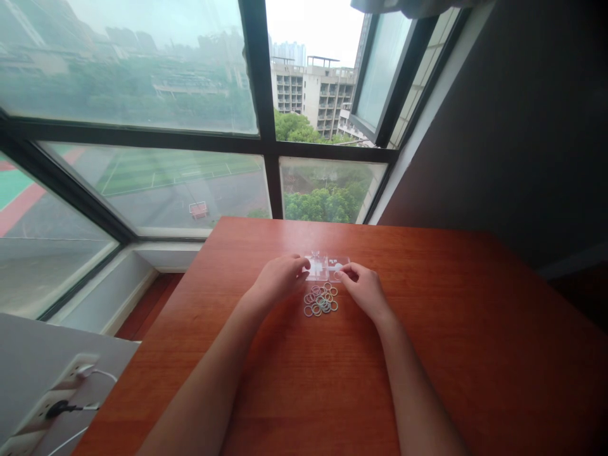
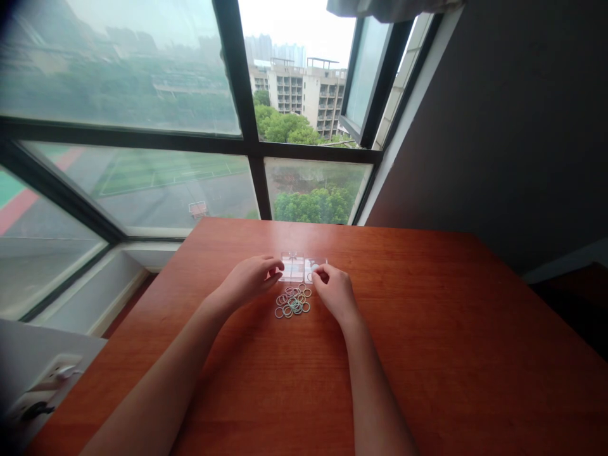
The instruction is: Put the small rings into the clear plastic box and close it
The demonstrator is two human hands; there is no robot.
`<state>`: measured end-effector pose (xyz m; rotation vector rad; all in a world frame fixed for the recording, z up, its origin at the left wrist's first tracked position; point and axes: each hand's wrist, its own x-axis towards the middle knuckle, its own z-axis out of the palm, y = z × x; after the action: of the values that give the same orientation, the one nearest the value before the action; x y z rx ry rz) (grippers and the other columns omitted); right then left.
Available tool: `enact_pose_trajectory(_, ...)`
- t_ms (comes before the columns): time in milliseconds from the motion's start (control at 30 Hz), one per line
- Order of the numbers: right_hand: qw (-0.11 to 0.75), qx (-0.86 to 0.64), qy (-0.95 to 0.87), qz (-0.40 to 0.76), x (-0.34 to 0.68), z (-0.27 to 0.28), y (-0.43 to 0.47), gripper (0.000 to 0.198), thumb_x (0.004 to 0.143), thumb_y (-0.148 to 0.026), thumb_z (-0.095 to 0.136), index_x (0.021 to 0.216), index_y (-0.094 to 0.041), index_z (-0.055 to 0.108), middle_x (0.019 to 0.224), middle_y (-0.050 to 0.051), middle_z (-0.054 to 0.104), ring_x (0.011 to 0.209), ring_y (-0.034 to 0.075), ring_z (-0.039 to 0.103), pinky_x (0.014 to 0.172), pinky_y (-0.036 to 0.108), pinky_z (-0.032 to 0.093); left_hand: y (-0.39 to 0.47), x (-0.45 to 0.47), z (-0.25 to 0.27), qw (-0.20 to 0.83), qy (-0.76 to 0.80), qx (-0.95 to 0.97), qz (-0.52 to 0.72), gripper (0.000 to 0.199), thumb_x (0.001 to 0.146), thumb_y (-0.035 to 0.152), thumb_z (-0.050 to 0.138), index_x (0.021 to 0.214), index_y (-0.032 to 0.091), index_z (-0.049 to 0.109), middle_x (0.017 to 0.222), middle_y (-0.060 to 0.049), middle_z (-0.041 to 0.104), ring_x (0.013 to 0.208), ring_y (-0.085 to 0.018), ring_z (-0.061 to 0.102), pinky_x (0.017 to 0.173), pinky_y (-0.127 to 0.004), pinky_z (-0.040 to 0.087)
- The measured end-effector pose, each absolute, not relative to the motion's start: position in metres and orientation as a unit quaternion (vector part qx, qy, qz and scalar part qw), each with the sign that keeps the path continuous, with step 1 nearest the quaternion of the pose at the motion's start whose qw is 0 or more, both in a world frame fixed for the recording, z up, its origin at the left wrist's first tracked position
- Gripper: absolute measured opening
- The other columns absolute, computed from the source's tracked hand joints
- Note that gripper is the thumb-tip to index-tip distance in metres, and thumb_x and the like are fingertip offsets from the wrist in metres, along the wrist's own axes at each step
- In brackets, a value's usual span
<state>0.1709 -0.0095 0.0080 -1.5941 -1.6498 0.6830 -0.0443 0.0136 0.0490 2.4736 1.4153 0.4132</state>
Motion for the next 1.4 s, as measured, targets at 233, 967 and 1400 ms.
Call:
enact_pose_trajectory(233,0.414,-0.548,-0.64,0.345,0.156,0.011,-0.013,0.025,0.081,-0.04,0.055,0.084,-0.018,0.068,0.075,0.003,0.068,0.065,0.015,0.059,0.061,0.024,0.045,0.01,-0.033,0.05,0.286,0.418,0.824,0.256,0.018,0.086,0.026,0.051,0.086,0.015,0.066,0.075,-0.003,0.064,0.066,-0.011,0.055,0.059,-0.021,0.041)
enact_pose_trajectory(967,0.292,-0.586,-0.715,0.245,0.152,0.005,-0.015,0.014,0.083,-0.029,0.056,0.08,-0.021,0.067,0.067,-0.001,0.065,0.063,0.013,0.057,0.062,0.023,0.038,0.032,-0.046,0.019,0.173,0.519,0.758,0.354,0.018,0.085,0.029,0.053,0.08,0.016,0.064,0.073,-0.002,0.065,0.064,-0.011,0.054,0.062,-0.022,0.04)
enact_pose_trajectory(1400,0.181,-0.611,-0.744,0.202,0.146,0.005,-0.022,0.01,0.08,-0.03,0.061,0.075,-0.022,0.064,0.065,-0.001,0.063,0.061,0.012,0.054,0.055,0.023,0.028,0.041,-0.042,0.0,0.142,0.538,0.744,0.369,0.012,0.083,0.027,0.058,0.082,0.019,0.065,0.073,-0.001,0.064,0.063,-0.012,0.055,0.059,-0.022,0.039)
